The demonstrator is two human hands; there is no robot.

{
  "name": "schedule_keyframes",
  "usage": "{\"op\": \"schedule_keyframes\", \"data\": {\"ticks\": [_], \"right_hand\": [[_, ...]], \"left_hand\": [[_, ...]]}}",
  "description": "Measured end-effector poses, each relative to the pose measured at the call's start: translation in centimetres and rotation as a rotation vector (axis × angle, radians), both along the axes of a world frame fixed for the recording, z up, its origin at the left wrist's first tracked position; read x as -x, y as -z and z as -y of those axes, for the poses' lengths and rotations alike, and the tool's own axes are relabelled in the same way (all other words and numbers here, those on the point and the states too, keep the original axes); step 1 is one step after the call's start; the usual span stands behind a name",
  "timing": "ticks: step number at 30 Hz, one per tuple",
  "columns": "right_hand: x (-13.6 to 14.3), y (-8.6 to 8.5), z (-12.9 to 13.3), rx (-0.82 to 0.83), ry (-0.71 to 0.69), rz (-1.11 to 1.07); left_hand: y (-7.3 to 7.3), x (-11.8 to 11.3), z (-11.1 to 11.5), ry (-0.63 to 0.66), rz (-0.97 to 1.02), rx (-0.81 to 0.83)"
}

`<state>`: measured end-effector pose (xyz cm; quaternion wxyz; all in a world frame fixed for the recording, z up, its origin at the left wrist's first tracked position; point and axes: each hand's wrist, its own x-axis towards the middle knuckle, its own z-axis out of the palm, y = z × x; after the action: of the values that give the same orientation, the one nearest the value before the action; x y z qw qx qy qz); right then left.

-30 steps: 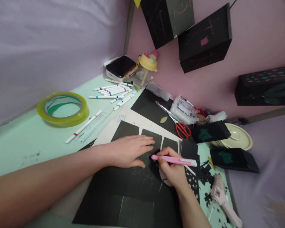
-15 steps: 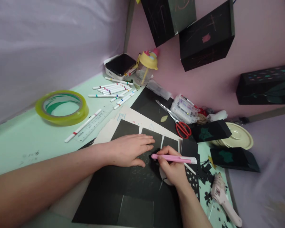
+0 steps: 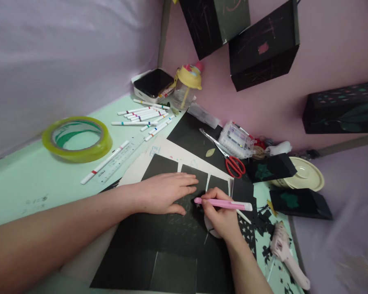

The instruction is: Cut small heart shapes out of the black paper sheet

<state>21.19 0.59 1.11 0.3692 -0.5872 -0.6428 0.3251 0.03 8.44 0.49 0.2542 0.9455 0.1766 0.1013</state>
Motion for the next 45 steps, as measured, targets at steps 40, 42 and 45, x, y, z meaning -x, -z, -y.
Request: {"op": "schedule_keyframes", "data": {"ticks": [40,42,45], "right_hand": [[-0.34,0.39,0.12,-0.008,-0.041,-0.001],[-0.25,0.4,0.06,-0.005,-0.036,0.0],[-0.19,0.38,-0.04,-0.004,-0.023,0.006]], "left_hand": [[0.02,0.12,0.05,0.018,-0.022,-0.027],[0.19,0.13,0.02,0.016,-0.013,-0.034],[0.33,0.12,-0.01,0.016,-0.004,-0.039]]}}
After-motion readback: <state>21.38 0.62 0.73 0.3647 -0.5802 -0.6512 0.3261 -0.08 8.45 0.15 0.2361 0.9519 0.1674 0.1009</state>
